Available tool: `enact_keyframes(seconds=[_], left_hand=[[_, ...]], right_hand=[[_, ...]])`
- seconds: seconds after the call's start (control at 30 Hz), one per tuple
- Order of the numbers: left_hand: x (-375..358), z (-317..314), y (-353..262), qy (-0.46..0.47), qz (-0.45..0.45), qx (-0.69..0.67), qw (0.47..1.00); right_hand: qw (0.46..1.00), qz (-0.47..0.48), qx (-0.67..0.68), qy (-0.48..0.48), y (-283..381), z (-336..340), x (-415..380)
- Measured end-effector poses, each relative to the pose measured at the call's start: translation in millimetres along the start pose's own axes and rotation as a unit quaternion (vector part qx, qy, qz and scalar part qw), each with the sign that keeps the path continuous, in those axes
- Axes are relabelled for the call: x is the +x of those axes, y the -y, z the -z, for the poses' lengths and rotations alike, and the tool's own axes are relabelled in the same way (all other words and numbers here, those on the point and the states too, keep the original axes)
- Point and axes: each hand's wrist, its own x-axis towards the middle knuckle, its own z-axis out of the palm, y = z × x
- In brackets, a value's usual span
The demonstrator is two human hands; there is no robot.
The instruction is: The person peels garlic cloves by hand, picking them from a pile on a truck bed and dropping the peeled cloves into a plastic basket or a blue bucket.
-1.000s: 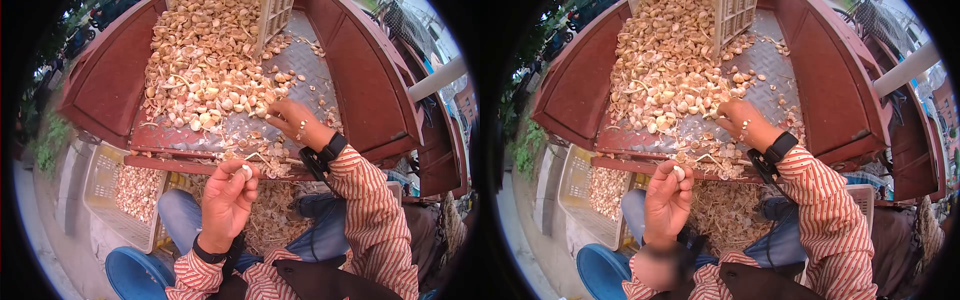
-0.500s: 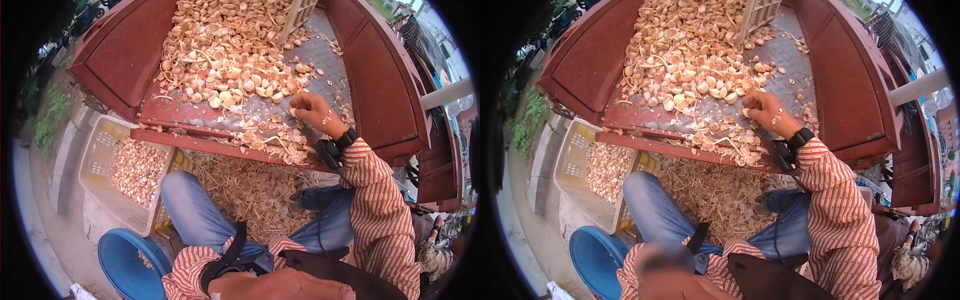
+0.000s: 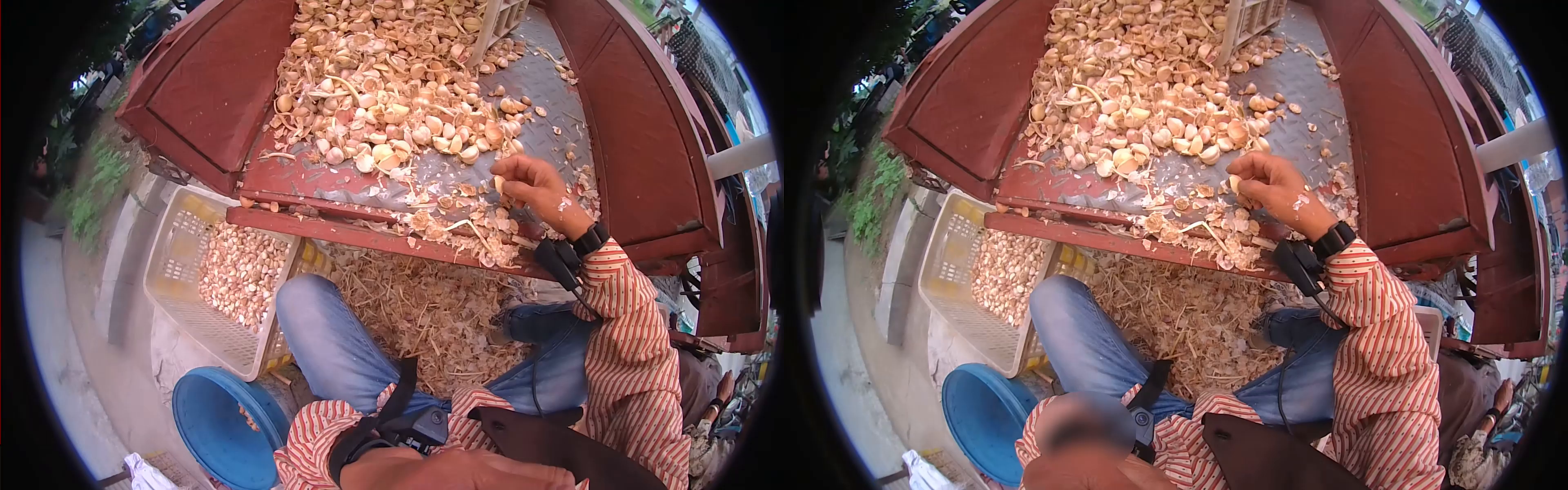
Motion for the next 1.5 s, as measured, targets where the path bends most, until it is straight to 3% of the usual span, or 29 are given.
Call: enact_keyframes(seconds=[0.2,0.3,0.33,0.37,0.4,0.43,0.5,0.6,0.67,0.73,0.77,0.83,0.9,0.97,1.0,1.03,1.07,1.1,1.13,1.2,1.3,1.37,1.4,1.43,1.5], left_hand=[[1,2,-17,0.01,-0.007,0.096,0.995],[15,5,-80,-0.042,0.122,0.256,0.958],[-6,18,-83,-0.138,-0.024,0.36,0.923],[-5,39,-125,-0.181,-0.026,0.441,0.878],[-16,62,-159,-0.342,-0.038,0.607,0.716],[-20,101,-192,-0.356,-0.001,0.701,0.618],[-32,138,-226,-0.262,0.129,0.929,0.225],[-33,137,-175,-0.372,0.15,0.721,0.566],[-21,132,-106,-0.381,0.225,0.462,0.768],[-27,143,-53,-0.371,0.324,0.181,0.851],[-31,146,-33,-0.364,0.317,0.086,0.871],[-38,148,-19,-0.402,0.279,0.062,0.87],[-41,142,-46,-0.423,0.271,0.177,0.846],[-54,134,-97,-0.475,0.191,0.364,0.778],[-69,131,-132,-0.484,0.147,0.475,0.72],[-89,125,-174,-0.483,0.124,0.596,0.629],[-117,121,-220,-0.48,0.124,0.719,0.487],[-150,115,-266,-0.461,0.115,0.817,0.328],[-186,103,-307,-0.437,0.173,0.853,0.229],[-235,78,-345,-0.425,0.31,0.845,0.092],[-261,75,-350,-0.418,0.268,0.865,0.077],[-182,76,-284,-0.445,0.19,0.832,0.271],[-154,87,-253,-0.452,0.14,0.786,0.397],[-127,98,-219,-0.415,0.124,0.762,0.481],[-72,108,-141,-0.296,0.154,0.75,0.57]], right_hand=[[0.999,0.029,-0.01,-0.014,0,-9,3],[0.999,0.026,-0.005,-0.023,4,-14,0],[0.999,0.039,-0.002,-0.021,2,-14,-1],[0.998,0.054,0.001,-0.022,3,-13,-1],[0.998,0.051,-0.03,-0.01,8,-13,-3],[0.997,0.059,-0.041,-0.013,10,-15,-5],[0.995,0.075,-0.061,-0.015,13,-21,-8],[0.995,0.099,0.007,-0.016,18,-44,-11],[0.995,0.094,0.011,0.023,34,-64,-18],[0.989,0.122,-0.043,0.072,52,-85,-28],[0.979,0.16,-0.088,0.091,60,-93,-32],[0.955,0.244,-0.141,0.095,62,-94,-33],[0.942,0.298,-0.129,0.082,59,-89,-27],[0.949,0.227,-0.215,-0.031,51,-67,-7],[0.917,0.246,-0.304,-0.08,43,-52,9],[0.882,0.263,-0.376,-0.103,33,-36,25],[0.842,0.276,-0.446,-0.125,23,-25,37],[0.845,0.265,-0.455,-0.098,14,-18,45],[0.845,0.256,-0.464,-0.07,7,-14,52],[0.837,0.278,-0.469,-0.044,3,-14,57],[0.85,0.266,-0.453,-0.031,6,-19,54],[0.934,0.162,-0.319,-0.011,17,-26,40],[0.962,0.108,-0.25,-0.002,21,-30,33],[0.986,0.09,-0.137,0.026,18,-33,30],[0.999,0.003,-0.021,0.043,34,-46,13]])
